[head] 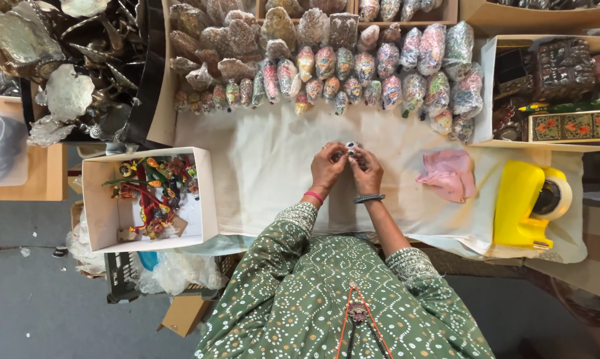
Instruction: Cleaning decorative figurines using a cloth and wrapping them in bubble wrap for storage or shipment.
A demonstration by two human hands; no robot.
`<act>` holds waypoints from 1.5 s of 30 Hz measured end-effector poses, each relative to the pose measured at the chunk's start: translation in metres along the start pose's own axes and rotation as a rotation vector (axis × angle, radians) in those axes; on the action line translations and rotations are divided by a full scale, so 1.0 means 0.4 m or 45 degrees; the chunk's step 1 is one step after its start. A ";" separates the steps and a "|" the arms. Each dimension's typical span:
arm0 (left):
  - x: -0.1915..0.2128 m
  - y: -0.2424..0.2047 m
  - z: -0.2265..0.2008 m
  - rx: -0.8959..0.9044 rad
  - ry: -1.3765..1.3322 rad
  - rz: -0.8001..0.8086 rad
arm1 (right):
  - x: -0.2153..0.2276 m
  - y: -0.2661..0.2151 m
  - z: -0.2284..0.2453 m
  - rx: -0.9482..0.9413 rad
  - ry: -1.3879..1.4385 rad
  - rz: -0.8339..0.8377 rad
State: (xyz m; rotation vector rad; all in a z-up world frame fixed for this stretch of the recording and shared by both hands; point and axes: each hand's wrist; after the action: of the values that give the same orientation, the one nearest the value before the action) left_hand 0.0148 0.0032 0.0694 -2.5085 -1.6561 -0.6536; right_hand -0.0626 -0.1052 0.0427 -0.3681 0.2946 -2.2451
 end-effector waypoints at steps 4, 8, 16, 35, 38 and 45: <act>0.001 -0.008 0.018 0.024 0.020 0.012 | 0.017 0.030 -0.027 0.031 0.041 0.092; 0.009 -0.011 0.022 -0.043 -0.040 0.039 | 0.029 0.059 -0.067 0.024 -0.001 0.180; 0.016 -0.014 0.083 -0.447 0.240 -0.008 | 0.058 -0.022 -0.004 0.073 -0.165 0.013; -0.034 -0.031 0.032 -0.126 -0.072 -0.012 | 1.141 -0.216 -0.159 -0.156 -0.528 -0.808; -0.041 -0.028 0.024 -0.123 -0.022 -0.031 | 1.197 -0.154 -0.214 -0.163 -0.441 -0.563; -0.044 -0.043 0.014 -0.060 -0.013 -0.090 | 1.200 -0.136 -0.205 -0.462 -0.086 -0.307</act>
State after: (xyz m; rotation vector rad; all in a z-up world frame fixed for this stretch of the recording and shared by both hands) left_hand -0.0046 -0.0033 0.0547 -2.4994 -1.7601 -0.6961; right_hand -0.4273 -0.4321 0.0635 -0.7015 0.6552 -2.4058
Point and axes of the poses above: each hand's wrist, its own y-axis towards the middle knuckle, its own x-axis out of the back of the hand, z = x × y, and after that the axes turned 14 degrees about -x, right-handed
